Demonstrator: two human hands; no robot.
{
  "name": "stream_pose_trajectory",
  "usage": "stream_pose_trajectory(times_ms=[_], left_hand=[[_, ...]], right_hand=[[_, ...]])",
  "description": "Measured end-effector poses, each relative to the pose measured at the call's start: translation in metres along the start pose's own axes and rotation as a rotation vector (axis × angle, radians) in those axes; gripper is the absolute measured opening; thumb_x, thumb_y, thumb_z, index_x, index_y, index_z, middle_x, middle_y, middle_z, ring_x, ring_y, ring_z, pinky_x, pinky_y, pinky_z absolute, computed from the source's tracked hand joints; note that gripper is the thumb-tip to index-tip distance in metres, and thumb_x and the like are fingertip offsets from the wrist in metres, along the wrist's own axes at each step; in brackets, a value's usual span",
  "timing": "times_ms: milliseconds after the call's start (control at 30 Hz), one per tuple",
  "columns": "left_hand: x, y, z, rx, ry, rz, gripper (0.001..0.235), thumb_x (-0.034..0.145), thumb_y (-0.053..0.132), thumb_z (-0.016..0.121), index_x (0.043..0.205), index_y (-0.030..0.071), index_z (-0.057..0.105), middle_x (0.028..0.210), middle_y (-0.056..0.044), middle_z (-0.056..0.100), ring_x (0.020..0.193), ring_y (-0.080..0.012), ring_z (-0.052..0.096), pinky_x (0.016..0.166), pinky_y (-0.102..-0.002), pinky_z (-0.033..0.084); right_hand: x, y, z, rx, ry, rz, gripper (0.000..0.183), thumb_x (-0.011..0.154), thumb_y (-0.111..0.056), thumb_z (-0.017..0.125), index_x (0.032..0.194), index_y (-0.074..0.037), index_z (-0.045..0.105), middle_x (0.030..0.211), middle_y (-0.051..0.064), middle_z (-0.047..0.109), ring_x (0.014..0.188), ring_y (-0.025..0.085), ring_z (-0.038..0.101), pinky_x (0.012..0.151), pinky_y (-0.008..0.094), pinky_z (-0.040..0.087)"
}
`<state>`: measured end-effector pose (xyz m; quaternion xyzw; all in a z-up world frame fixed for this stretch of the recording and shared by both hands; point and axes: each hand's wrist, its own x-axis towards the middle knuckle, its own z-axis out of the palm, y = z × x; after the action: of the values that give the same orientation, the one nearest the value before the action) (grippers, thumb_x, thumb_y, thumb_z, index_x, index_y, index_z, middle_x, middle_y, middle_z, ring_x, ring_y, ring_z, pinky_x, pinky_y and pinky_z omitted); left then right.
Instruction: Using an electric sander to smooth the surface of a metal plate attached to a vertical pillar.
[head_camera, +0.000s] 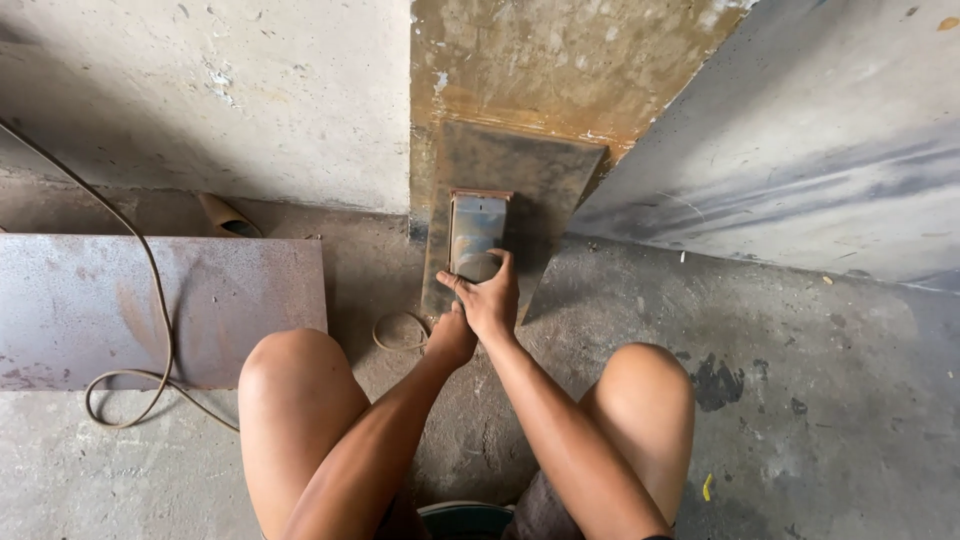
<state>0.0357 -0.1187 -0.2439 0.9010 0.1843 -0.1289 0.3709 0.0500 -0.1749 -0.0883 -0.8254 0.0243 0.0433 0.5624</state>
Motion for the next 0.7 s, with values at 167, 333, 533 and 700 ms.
stream_pose_trajectory(times_ms=[167,333,533,700], left_hand=[[-0.023,0.030,-0.020,-0.117,0.054,0.054,0.037,0.092,0.015,0.057,0.120,-0.003,0.040,0.118,-0.028,0.061,0.109,-0.0520,0.067,0.095,-0.058,0.058],[-0.042,0.046,-0.054,-0.270,0.165,0.106,0.035,0.093,0.008,0.053,0.123,-0.007,0.040,0.117,-0.028,0.055,0.108,-0.0542,0.065,0.091,-0.061,0.059],[-0.019,0.015,-0.032,-0.498,0.367,0.131,0.038,0.089,0.010,0.065,0.118,-0.002,0.042,0.115,-0.025,0.056,0.113,-0.0508,0.064,0.096,-0.055,0.055],[-0.019,0.000,-0.014,-0.457,0.377,0.122,0.040,0.087,0.007,0.067,0.117,-0.003,0.042,0.115,-0.026,0.058,0.113,-0.0492,0.065,0.098,-0.052,0.054]], right_hand=[[-0.004,-0.012,-0.009,0.011,-0.009,0.045,0.087,0.060,-0.044,0.100,0.126,-0.015,0.052,0.122,0.019,0.062,0.123,0.042,0.061,0.103,0.052,0.049],[0.014,-0.030,-0.012,0.021,0.025,-0.056,0.084,0.069,-0.055,0.092,0.129,-0.015,0.050,0.123,0.022,0.063,0.124,0.046,0.061,0.105,0.056,0.047],[0.010,-0.042,-0.001,-0.019,-0.040,-0.081,0.078,0.074,-0.057,0.087,0.129,-0.016,0.050,0.124,0.022,0.067,0.123,0.046,0.061,0.105,0.057,0.048],[0.003,-0.013,0.016,-0.119,-0.107,-0.023,0.080,0.069,-0.060,0.089,0.128,-0.019,0.053,0.125,0.020,0.068,0.123,0.045,0.062,0.106,0.057,0.049]])
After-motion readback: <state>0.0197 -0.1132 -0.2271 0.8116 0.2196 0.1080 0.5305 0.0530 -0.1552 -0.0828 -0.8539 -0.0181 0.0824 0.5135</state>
